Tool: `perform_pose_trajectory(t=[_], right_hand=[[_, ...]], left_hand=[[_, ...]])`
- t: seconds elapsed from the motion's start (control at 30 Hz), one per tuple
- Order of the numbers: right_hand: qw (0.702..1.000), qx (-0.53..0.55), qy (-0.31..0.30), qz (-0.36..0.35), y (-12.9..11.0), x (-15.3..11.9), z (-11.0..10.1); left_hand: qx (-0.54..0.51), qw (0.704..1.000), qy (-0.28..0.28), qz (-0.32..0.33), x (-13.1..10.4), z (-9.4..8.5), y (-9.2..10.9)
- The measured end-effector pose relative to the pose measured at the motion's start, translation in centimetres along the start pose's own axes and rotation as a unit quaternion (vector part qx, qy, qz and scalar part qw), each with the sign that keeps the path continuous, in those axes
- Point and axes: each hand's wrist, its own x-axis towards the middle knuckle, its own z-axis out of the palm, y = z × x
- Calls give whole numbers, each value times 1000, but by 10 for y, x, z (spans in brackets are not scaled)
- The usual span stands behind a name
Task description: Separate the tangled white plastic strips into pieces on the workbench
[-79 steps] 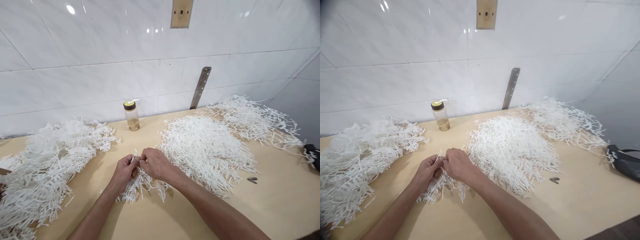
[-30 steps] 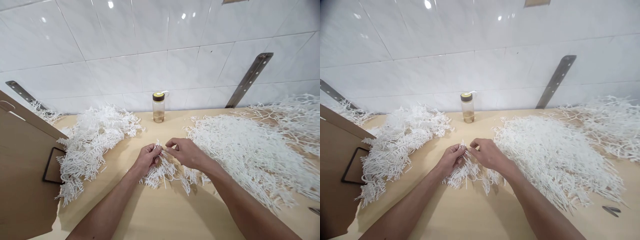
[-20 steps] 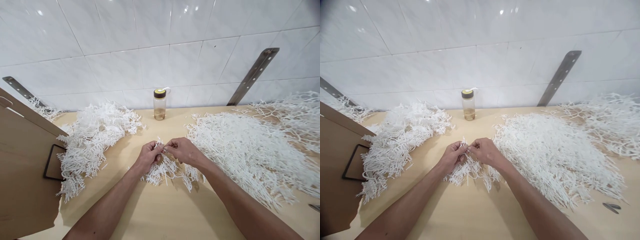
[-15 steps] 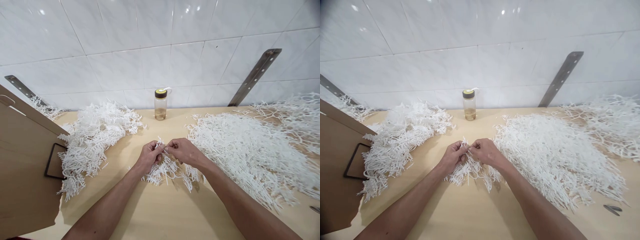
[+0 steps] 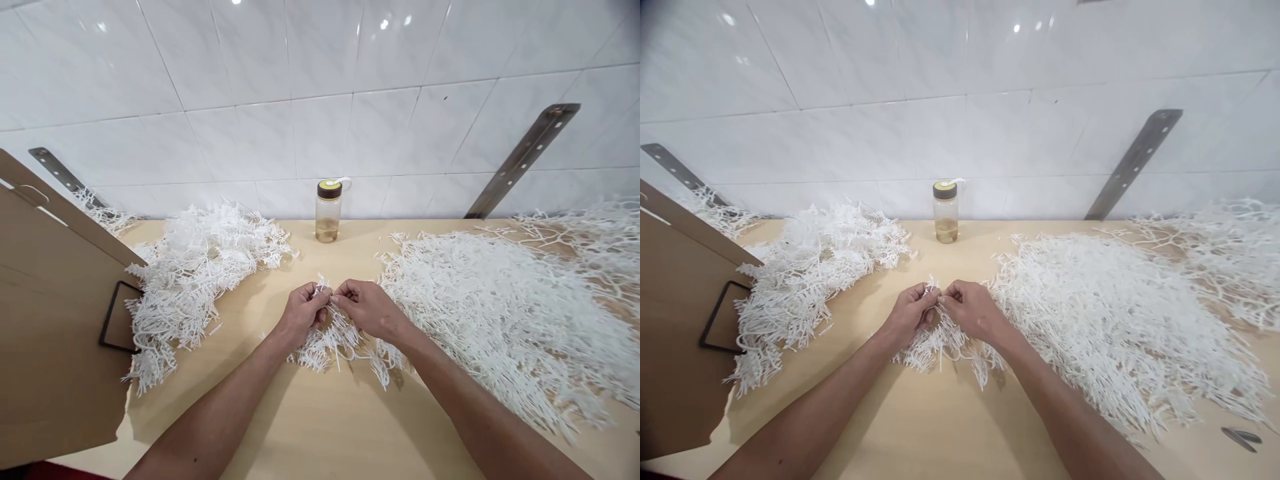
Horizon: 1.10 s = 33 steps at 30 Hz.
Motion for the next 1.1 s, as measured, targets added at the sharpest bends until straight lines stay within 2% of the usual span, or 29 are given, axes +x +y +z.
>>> perform_pose_trajectory(t=[0.13,0.2,0.27,0.37,0.47,0.53,0.67,0.87,0.93,1.0,1.1], right_hand=[[991,-107,19,-82,-7,-10,16],[981,-149,-5,-127,-14,-18,22],[976,-157,-25,-149,-20,-23,22],[984,-145,-7,-103,-25,-24,8],[987,-157,22,-32,-24,-20,-13],[982,-182,41,-8,-20,-18,-24],[961,-266,71,13,-9,-14,-38],[926,-366,58,70,1,-14,-55],[930,-356,64,71,1,-14,-59],[945,-317,70,42,-1,-14,-58],[977,-211,25,-11,-8,-13,-46]], left_hand=[[-18,999,30,-5,8,-1,-3],[-41,998,46,2,12,-2,-4],[-50,998,36,8,14,-3,-5],[-38,999,4,0,11,-6,-4],[-41,999,10,-16,7,-8,-1],[-51,998,12,-17,5,-9,1],[-55,998,-9,-18,5,-10,2],[-62,997,-28,-30,4,-10,2],[-62,997,-33,-31,4,-10,3],[-52,997,-40,-33,3,-10,4],[-32,998,-51,-32,1,-9,5]])
